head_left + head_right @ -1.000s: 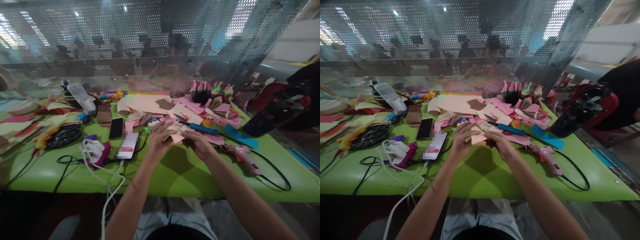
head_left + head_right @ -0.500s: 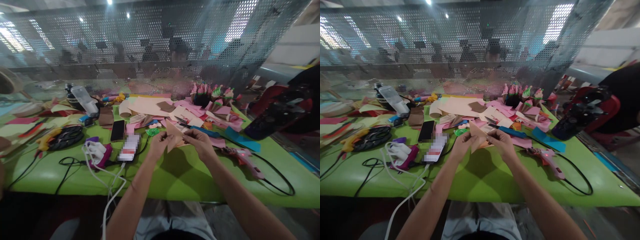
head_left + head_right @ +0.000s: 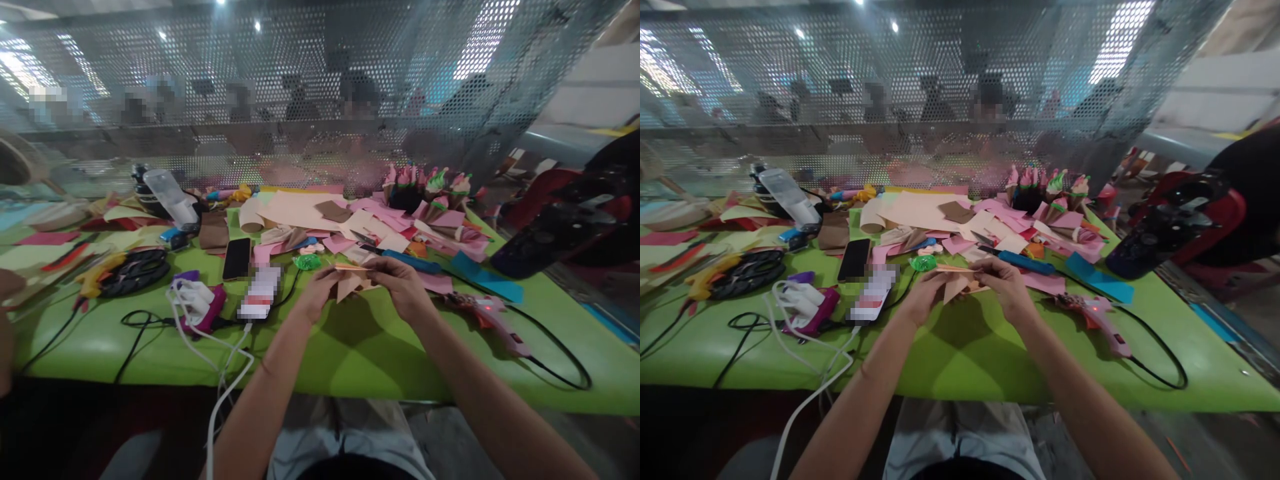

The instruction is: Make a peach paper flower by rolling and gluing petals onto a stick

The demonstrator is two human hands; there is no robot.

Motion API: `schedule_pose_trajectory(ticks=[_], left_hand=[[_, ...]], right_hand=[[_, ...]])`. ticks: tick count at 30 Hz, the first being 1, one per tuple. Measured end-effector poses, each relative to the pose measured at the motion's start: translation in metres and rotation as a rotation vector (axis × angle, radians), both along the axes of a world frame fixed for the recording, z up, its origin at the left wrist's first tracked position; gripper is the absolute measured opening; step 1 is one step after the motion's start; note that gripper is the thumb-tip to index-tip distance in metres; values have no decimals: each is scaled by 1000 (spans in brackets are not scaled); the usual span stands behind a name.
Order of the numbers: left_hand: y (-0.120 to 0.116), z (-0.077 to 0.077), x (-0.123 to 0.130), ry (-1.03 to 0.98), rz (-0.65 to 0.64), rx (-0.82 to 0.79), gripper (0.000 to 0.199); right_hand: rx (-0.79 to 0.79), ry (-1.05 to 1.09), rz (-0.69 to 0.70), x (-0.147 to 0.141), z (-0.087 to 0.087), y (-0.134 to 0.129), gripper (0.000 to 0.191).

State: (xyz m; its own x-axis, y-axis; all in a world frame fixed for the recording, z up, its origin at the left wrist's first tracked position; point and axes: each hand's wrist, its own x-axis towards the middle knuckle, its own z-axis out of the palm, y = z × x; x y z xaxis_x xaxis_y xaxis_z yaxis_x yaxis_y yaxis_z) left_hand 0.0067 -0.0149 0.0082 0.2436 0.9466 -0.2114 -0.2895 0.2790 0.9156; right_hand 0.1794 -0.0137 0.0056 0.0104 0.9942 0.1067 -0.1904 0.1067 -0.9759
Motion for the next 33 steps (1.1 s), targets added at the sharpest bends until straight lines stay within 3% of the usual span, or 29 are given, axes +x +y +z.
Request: schedule_pose_trajectory(ticks=[4, 9, 15, 20, 26, 33], left_hand=[[-4, 4, -1, -63, -154, -34, 31], [1, 4, -1, -119, -179, -81, 28], [4, 5, -1, -150, -205, -158, 51], [0, 6, -3, -117, -195, -114, 40], [-4, 6, -4, -52, -185, -46, 41], [-3, 3, -2, 24, -147, 35, 46]], right_hand=[[39, -55, 5, 2, -1, 0, 11], [141, -168, -26, 2, 1, -2, 11], [250, -325, -103, 3, 0, -2, 15], [322, -402, -125, 2, 0, -3, 15], [296, -367, -108, 3, 1, -3, 13], [110, -173, -86, 1, 1, 0, 17]])
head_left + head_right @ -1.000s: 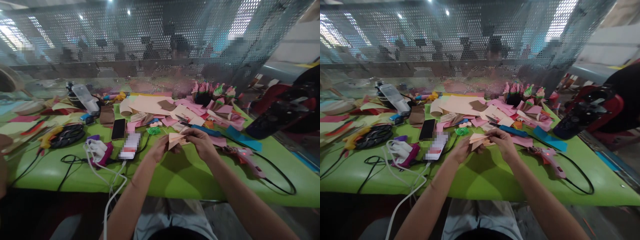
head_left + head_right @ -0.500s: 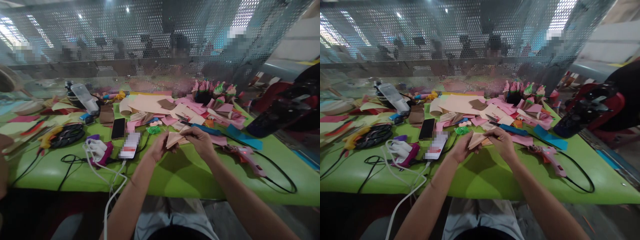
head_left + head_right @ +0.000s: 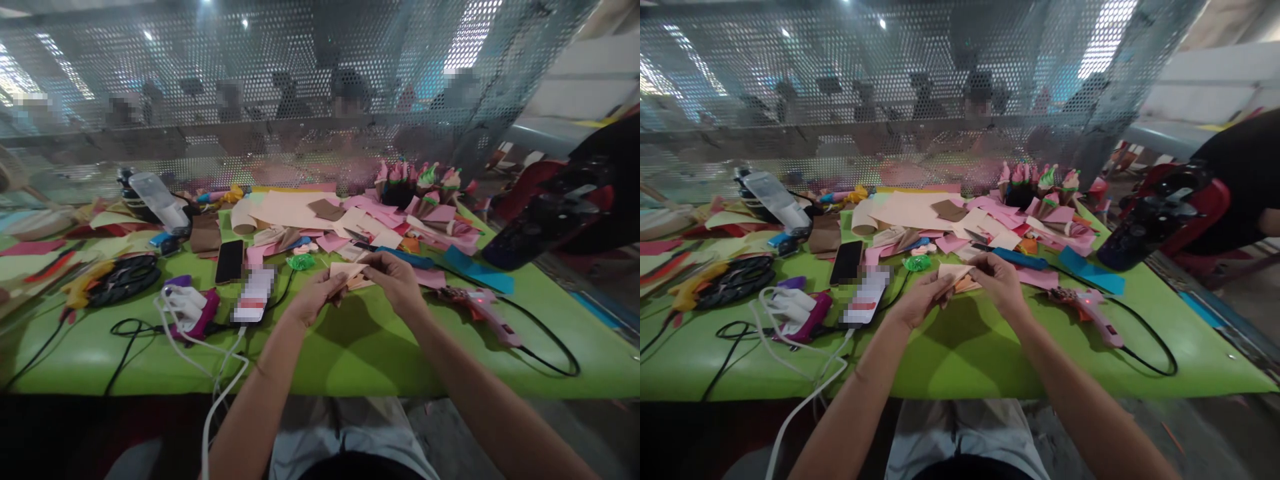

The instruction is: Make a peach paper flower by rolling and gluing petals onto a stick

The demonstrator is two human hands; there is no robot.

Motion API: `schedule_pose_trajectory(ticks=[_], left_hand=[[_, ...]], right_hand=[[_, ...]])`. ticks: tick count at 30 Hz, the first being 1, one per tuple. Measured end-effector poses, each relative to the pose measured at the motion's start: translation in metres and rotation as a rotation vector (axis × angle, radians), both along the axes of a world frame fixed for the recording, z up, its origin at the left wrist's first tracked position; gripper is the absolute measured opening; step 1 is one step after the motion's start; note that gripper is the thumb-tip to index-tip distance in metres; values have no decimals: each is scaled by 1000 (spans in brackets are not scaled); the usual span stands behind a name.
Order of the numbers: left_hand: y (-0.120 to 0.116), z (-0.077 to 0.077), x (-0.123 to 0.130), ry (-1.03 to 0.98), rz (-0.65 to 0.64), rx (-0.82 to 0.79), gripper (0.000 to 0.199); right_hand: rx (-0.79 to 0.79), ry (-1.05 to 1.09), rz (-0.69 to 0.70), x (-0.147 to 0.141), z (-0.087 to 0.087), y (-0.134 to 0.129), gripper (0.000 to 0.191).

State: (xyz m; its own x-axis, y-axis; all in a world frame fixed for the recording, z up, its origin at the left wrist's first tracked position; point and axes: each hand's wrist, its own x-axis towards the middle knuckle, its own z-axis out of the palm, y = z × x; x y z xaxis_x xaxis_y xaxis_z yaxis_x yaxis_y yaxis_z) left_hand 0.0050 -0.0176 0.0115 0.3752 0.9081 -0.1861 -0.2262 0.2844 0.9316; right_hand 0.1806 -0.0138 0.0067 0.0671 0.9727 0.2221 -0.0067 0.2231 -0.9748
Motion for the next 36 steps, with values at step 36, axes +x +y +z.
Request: schedule_pose_trajectory(ticks=[36], left_hand=[[-2, 4, 6, 200, 7, 125, 41]], right_hand=[[-86, -15, 43, 4, 3, 3, 42]])
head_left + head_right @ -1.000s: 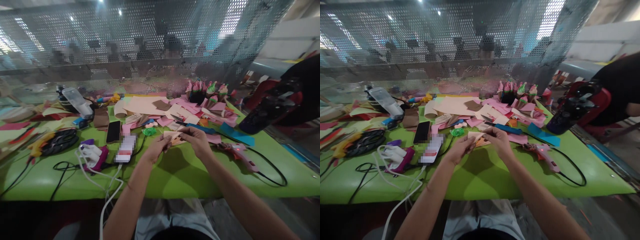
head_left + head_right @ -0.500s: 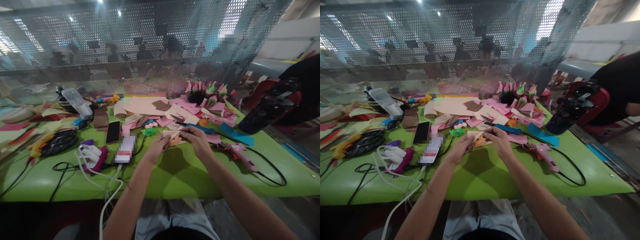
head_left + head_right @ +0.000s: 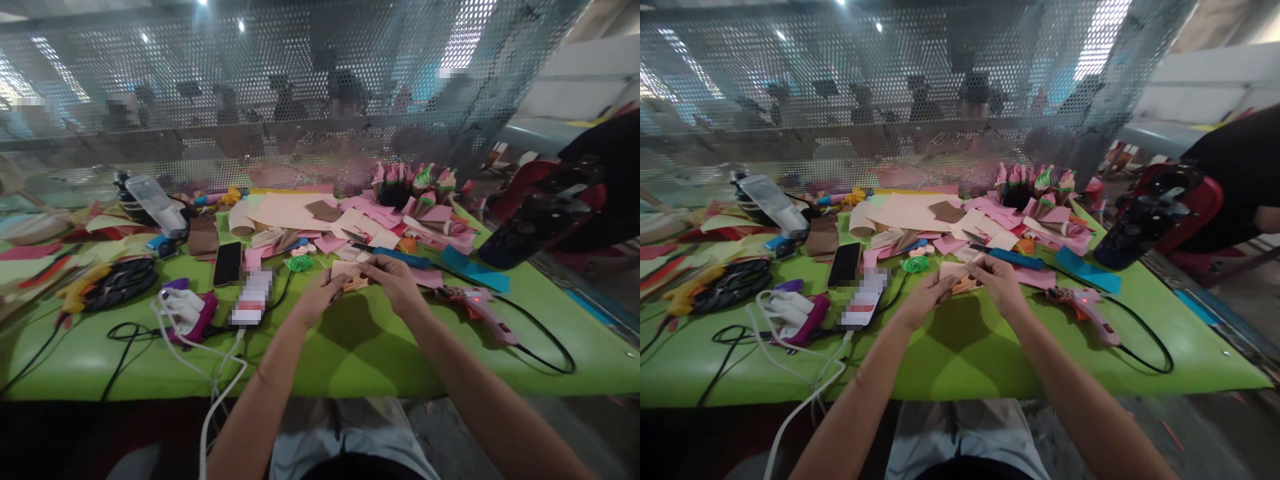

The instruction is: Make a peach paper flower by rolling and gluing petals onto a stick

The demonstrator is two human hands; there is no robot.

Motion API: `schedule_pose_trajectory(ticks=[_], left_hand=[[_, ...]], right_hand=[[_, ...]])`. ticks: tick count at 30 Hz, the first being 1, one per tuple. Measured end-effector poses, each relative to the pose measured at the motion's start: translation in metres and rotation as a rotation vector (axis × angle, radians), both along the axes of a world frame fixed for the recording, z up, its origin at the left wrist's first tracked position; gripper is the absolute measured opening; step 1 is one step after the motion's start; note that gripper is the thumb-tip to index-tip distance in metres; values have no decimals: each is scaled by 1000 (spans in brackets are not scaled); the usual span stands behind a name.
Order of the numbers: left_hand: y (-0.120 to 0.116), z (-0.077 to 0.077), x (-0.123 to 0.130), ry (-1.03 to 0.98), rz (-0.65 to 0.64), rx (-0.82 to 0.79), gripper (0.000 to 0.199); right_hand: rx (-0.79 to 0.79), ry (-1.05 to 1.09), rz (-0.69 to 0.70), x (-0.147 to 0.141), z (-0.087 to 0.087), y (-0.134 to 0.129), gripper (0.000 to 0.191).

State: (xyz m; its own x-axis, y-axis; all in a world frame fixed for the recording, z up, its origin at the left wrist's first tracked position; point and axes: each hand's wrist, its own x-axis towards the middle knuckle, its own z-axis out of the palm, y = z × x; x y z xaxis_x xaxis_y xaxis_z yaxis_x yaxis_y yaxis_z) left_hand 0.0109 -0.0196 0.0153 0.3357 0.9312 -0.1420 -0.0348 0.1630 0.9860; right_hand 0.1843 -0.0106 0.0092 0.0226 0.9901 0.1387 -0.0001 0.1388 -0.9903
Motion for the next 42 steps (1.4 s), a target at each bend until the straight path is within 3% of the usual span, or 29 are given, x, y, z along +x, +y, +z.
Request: schedule_pose_trajectory(ticks=[4, 8, 21, 42], left_hand=[[1, -4, -2, 45, -49, 7, 46], [1, -5, -1, 34, -16, 15, 46], [0, 1, -4, -112, -56, -200, 49], [3, -3, -8, 37, -113, 44, 54]], right_hand=[[6, 22, -75, 1, 1, 0, 42], [12, 17, -86, 0, 3, -1, 44], [94, -3, 59, -3, 3, -5, 41], [98, 17, 20, -3, 2, -5, 38]])
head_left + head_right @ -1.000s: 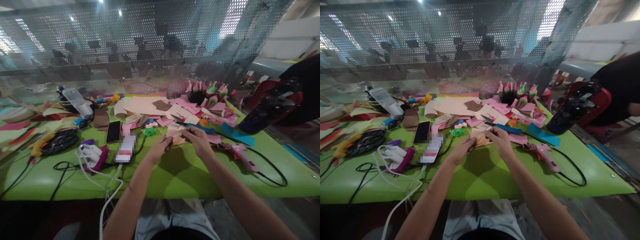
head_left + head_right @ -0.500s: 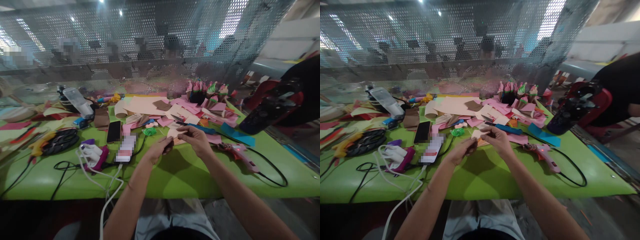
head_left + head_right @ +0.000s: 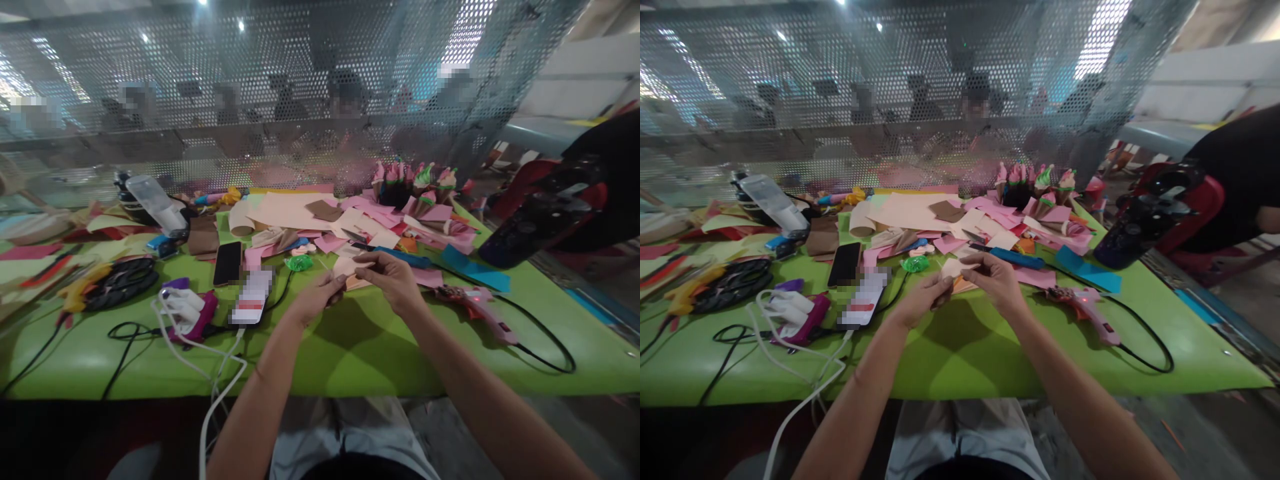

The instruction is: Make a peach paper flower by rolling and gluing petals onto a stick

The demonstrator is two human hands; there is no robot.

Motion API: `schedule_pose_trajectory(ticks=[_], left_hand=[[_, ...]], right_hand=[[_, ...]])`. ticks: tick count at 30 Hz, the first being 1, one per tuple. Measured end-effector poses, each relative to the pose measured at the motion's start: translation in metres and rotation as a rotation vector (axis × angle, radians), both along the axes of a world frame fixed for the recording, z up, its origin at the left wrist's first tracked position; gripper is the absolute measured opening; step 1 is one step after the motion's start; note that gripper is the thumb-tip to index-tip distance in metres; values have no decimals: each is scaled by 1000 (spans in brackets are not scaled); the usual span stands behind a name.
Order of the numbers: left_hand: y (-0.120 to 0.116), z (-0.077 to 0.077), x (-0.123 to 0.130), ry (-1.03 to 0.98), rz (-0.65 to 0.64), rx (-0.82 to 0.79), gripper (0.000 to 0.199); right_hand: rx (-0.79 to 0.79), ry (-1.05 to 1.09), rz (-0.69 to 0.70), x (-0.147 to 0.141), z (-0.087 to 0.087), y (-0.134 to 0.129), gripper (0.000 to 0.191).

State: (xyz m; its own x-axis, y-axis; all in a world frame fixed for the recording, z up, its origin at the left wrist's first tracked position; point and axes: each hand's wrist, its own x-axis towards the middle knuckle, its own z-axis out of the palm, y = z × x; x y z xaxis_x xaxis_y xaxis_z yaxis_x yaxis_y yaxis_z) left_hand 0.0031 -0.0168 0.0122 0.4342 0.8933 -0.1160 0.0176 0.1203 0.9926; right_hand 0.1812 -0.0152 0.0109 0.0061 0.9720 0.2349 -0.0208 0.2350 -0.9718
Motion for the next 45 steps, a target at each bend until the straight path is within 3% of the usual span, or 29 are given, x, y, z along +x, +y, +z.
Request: schedule_pose_trajectory(ticks=[8, 14, 16, 23, 30, 37, 45], left_hand=[[-3, 4, 3, -51, 51, -44, 48], [-2, 2, 5, -106, 121, 19, 42], [-1, 2, 6, -115, 136, 39, 39], [2, -5, 3, 6, 169, 139, 29], [5, -8, 0, 264, 128, 378, 23], [5, -9, 1, 359, 98, 426, 17], [5, -7, 1, 434, -39, 473, 23]], right_hand=[[-16, 16, 6, 0, -2, 1, 38], [-71, 56, 43, 2, -2, 3, 49], [-109, 39, 34, 3, -2, 4, 44], [-112, 0, 4, 5, 2, 3, 42], [-53, -61, -4, 2, 3, 4, 43], [-40, -47, 5, 1, 2, 3, 41], [10, -114, -22, 0, 2, 1, 39]])
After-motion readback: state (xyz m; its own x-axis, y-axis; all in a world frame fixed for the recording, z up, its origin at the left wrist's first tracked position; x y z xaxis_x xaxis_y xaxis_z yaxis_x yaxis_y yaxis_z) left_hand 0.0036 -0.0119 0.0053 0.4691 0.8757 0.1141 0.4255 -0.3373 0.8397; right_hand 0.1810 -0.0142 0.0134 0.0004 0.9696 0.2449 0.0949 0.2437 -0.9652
